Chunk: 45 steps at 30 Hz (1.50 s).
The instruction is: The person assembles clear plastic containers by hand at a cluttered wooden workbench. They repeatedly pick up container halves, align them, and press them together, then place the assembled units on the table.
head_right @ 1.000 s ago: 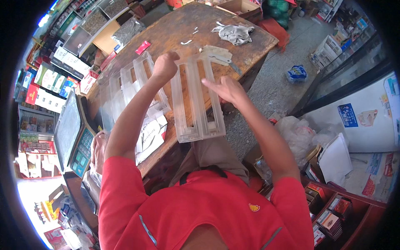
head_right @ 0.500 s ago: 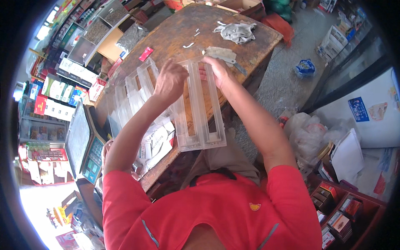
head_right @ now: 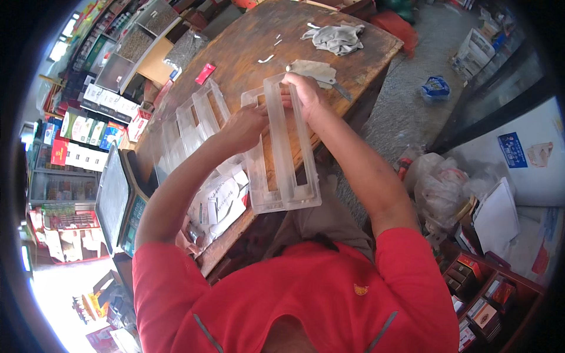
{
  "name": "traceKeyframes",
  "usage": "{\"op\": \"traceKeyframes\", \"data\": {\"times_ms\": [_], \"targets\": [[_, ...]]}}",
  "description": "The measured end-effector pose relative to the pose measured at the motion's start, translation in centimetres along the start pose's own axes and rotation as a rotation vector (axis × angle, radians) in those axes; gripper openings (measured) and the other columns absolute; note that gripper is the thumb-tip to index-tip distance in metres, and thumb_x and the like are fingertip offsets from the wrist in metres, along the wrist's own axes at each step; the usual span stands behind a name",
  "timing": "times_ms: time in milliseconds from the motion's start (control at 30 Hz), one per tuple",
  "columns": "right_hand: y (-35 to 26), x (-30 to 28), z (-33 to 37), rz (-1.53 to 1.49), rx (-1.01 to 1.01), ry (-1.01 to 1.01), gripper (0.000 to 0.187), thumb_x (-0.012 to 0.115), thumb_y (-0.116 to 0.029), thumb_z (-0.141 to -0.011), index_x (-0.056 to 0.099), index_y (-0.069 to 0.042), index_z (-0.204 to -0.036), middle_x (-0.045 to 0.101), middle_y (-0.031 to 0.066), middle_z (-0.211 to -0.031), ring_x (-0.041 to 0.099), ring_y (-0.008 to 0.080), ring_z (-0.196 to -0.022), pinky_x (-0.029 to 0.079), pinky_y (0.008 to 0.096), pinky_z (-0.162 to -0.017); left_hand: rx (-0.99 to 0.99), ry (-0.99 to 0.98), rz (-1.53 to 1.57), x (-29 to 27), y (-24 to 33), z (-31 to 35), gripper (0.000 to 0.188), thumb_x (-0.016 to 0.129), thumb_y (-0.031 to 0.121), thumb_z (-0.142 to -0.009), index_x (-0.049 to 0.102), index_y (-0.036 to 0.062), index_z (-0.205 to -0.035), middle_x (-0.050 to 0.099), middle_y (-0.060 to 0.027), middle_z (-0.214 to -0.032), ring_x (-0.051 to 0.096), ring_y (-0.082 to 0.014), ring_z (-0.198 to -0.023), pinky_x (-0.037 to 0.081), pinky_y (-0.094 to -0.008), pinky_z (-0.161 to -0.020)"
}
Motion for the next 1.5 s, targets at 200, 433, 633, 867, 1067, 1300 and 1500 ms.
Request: {"op": "traceKeyframes", "data": {"times_ms": [200, 433, 633, 867, 1067, 1300, 1500], "targets": [[-1.4, -0.6, 3.1, 0.459, -0.116, 0.039, 0.044, 0.068, -0.044, -0.088, 0.064, -0.006, -0.11, 0.067, 0.0068, -0.1, 0.064, 0.0166, -0.094, 0.051, 0.0352, -0.082, -0.029, -0.115, -0.073, 1.6, -0.9, 1.2, 0.031, 0.053, 0.014, -0.089, 0.063, 0.0074, -0.117, 0.062, -0.0125, -0.121, 0.061, -0.0267, -0.112, 0.032, -0.0487, -0.113], [5.3, -4.9, 22.8, 0.269, 0.118, 0.032, 0.048, 0.069, -0.046, -0.089, 0.06, -0.006, -0.112, 0.062, 0.0035, -0.1, 0.06, 0.0128, -0.091, 0.051, 0.0306, -0.082, -0.056, 0.002, -0.133, 0.3, -0.7, 0.8, 0.035, 0.05, 0.003, -0.088, 0.063, 0.0054, -0.12, 0.061, -0.0138, -0.128, 0.058, -0.0306, -0.118, 0.035, -0.0474, -0.112], [8.5, -2.3, 23.8, -0.084, 0.154, -0.045, 0.043, 0.06, -0.04, -0.096, 0.055, -0.006, -0.121, 0.064, 0.0083, -0.113, 0.063, 0.0211, -0.102, 0.051, 0.0399, -0.086, -0.279, -0.126, 0.519, -6.4, 5.0, 6.7, 0.034, 0.067, 0.024, -0.087, 0.068, 0.0032, -0.113, 0.067, -0.0164, -0.117, 0.06, -0.0325, -0.116, 0.045, -0.0418, -0.101], [9.8, -1.6, 21.5, -0.214, 0.244, -0.071, 0.039, 0.065, -0.038, -0.092, 0.063, -0.003, -0.109, 0.069, 0.0104, -0.102, 0.066, 0.023, -0.096, 0.05, 0.0394, -0.086, 0.142, -0.175, 0.212, -4.2, 10.6, 10.3, 0.062, 0.082, 0.028, -0.068, 0.063, -0.0002, -0.119, 0.063, -0.0149, -0.125, 0.056, -0.0311, -0.12, 0.032, -0.0453, -0.114], [9.6, -1.5, 20.4, -0.131, 0.222, -0.076, 0.034, 0.067, -0.033, -0.09, 0.066, -0.001, -0.102, 0.069, 0.0118, -0.097, 0.067, 0.0239, -0.091, 0.054, 0.0394, -0.082, 0.148, -0.264, 0.341, -2.1, 10.5, 9.1, 0.036, 0.082, 0.02, -0.064, 0.068, 0.0006, -0.092, 0.065, -0.0138, -0.096, 0.065, -0.0341, -0.094, 0.052, -0.0454, -0.085], [8.5, 0.0, 20.9, -0.131, 0.238, 0.011, 0.029, 0.065, -0.023, -0.087, 0.064, 0.001, -0.102, 0.068, 0.0135, -0.098, 0.067, 0.0252, -0.091, 0.053, 0.0403, -0.083, 0.18, -0.229, 0.218, -0.7, 11.0, 9.2, 0.022, 0.075, 0.012, -0.068, 0.069, -0.0009, -0.085, 0.064, -0.0182, -0.094, 0.067, -0.0353, -0.086, 0.055, -0.0448, -0.072], [8.7, 0.0, 21.2, -0.066, 0.189, 0.111, 0.031, 0.062, -0.023, -0.084, 0.062, 0.001, -0.104, 0.068, 0.0142, -0.099, 0.067, 0.0267, -0.091, 0.051, 0.0415, -0.085, 0.138, -0.256, 0.206, -0.4, 11.0, 9.0, 0.012, 0.065, 0.004, -0.068, 0.069, -0.0008, -0.079, 0.064, -0.0195, -0.094, 0.067, -0.0352, -0.083, 0.055, -0.044, -0.069]]}}
Point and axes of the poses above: each hand's wrist, its own z-axis away from the middle knuckle, its own x-axis out of the palm, y = z × x, the point moved 8 cm from there along -z, towards the middle knuckle
